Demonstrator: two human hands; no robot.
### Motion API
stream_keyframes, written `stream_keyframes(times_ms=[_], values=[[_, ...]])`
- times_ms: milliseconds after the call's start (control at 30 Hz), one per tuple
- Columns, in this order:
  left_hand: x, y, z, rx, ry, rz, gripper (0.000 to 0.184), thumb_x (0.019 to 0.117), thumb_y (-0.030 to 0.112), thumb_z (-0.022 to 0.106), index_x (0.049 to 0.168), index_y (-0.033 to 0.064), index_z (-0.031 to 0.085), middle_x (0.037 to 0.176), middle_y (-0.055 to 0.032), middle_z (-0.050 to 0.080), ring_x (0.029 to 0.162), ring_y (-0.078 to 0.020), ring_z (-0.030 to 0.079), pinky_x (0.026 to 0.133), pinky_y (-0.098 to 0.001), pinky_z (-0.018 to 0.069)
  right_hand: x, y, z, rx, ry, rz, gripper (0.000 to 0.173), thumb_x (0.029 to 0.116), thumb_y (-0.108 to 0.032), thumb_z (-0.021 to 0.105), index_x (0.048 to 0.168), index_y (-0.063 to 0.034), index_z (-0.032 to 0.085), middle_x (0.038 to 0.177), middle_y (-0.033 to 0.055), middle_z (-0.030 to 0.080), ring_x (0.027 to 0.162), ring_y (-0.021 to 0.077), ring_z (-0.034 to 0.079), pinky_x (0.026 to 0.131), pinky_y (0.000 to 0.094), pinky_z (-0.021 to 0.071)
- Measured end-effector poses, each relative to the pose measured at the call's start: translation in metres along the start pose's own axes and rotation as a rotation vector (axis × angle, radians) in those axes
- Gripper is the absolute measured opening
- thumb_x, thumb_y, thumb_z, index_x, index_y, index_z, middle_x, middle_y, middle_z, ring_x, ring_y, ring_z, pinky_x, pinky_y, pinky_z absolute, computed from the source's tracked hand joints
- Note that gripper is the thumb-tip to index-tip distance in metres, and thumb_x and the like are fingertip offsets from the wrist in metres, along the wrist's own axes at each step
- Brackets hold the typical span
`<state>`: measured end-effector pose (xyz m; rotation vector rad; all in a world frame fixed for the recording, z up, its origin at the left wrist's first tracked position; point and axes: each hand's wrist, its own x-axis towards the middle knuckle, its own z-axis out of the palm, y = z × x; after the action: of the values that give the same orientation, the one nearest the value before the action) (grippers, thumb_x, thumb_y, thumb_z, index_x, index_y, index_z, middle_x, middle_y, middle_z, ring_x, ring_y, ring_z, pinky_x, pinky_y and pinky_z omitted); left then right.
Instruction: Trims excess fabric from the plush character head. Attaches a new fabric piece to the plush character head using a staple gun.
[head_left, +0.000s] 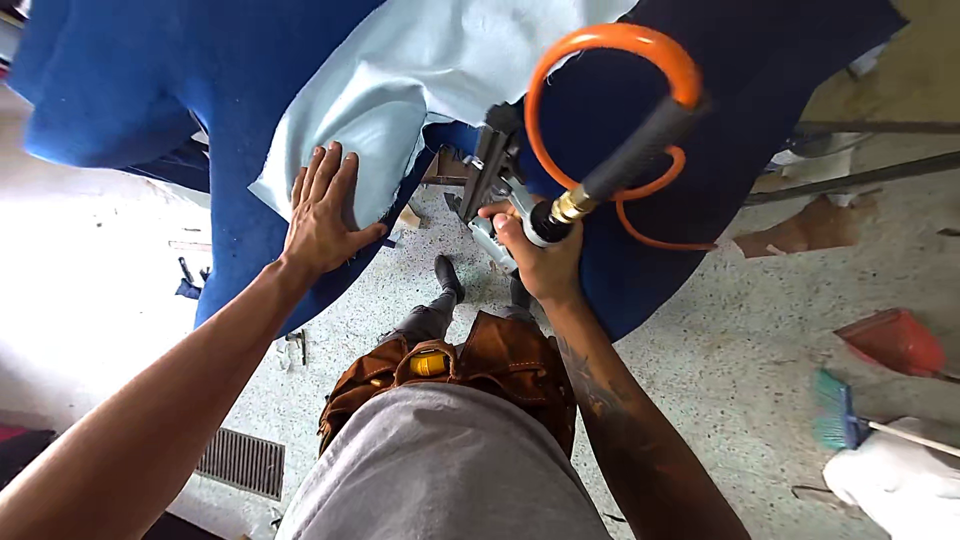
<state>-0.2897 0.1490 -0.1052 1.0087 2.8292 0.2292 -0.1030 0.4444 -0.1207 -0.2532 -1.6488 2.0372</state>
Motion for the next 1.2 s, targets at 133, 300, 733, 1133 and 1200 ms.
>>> stream_keyframes(times_ms=[133, 300, 733, 1133, 1200], values=[[0.024, 0.006, -0.028, -0.106, 0.095, -0.019, 0.063, 0.0895, 0.065, 0.064, 0.138, 0.0241, 0.064, 0.157, -0.0040, 0.046, 0.149, -0.0264, 0.037, 0.121, -0.0575, 0.0281, 0.004, -0.028, -0.022, 0.048, 0.074, -0.043, 0.015, 0.0959, -0.010, 0.064, 0.101, 0.0046, 0.066, 0.101, 0.0245, 0.074, 0.091, 0.0384, 0.073, 0.083, 0.0533, 0.0616], [0.134, 0.012, -0.048, -0.157, 0.124, -0.030, 0.086, 0.0835, 0.070, 0.069, 0.150, 0.0177, 0.052, 0.160, -0.0108, 0.042, 0.148, -0.0333, 0.037, 0.117, -0.0609, 0.0330, 0.013, -0.055, -0.059, 0.028, 0.297, -0.054, 0.011, 0.0999, -0.015, 0.053, 0.096, -0.0080, 0.061, 0.095, 0.0138, 0.072, 0.097, 0.0366, 0.071, 0.094, 0.0565, 0.0565], [0.268, 0.009, -0.063, -0.463, -0.053, 0.053, 0.034, 0.0893, 0.040, 0.076, 0.104, 0.0107, 0.067, 0.091, -0.0080, 0.071, 0.086, -0.0240, 0.070, 0.079, -0.0541, 0.0572, 0.022, -0.049, -0.083, 0.079, 0.759, 0.017, 0.026, 0.1032, -0.018, 0.041, 0.081, -0.0132, 0.053, 0.086, 0.0092, 0.069, 0.102, 0.0321, 0.070, 0.098, 0.0528, 0.0547], [0.235, 0.060, -0.114, -0.639, -0.257, 0.783, 0.018, 0.0846, 0.025, 0.084, 0.088, 0.0131, 0.070, 0.083, 0.0016, 0.067, 0.077, -0.0102, 0.064, 0.071, -0.0344, 0.0578, 0.050, -0.042, -0.044, -0.223, 0.344, -0.060, 0.014, 0.0929, -0.019, 0.071, 0.097, -0.0075, 0.065, 0.094, 0.0137, 0.071, 0.094, 0.0360, 0.071, 0.087, 0.0530, 0.0606], [0.164, 0.073, -0.093, -0.403, -0.310, 0.918, 0.004, 0.0928, 0.025, 0.072, 0.095, 0.0235, 0.074, 0.088, 0.0046, 0.070, 0.085, -0.0138, 0.068, 0.074, -0.0411, 0.0593, 0.052, -0.046, -0.047, -0.214, 0.376, -0.025, 0.009, 0.0919, -0.021, 0.071, 0.099, -0.0148, 0.069, 0.097, 0.0060, 0.073, 0.091, 0.0231, 0.071, 0.082, 0.0391, 0.0611]])
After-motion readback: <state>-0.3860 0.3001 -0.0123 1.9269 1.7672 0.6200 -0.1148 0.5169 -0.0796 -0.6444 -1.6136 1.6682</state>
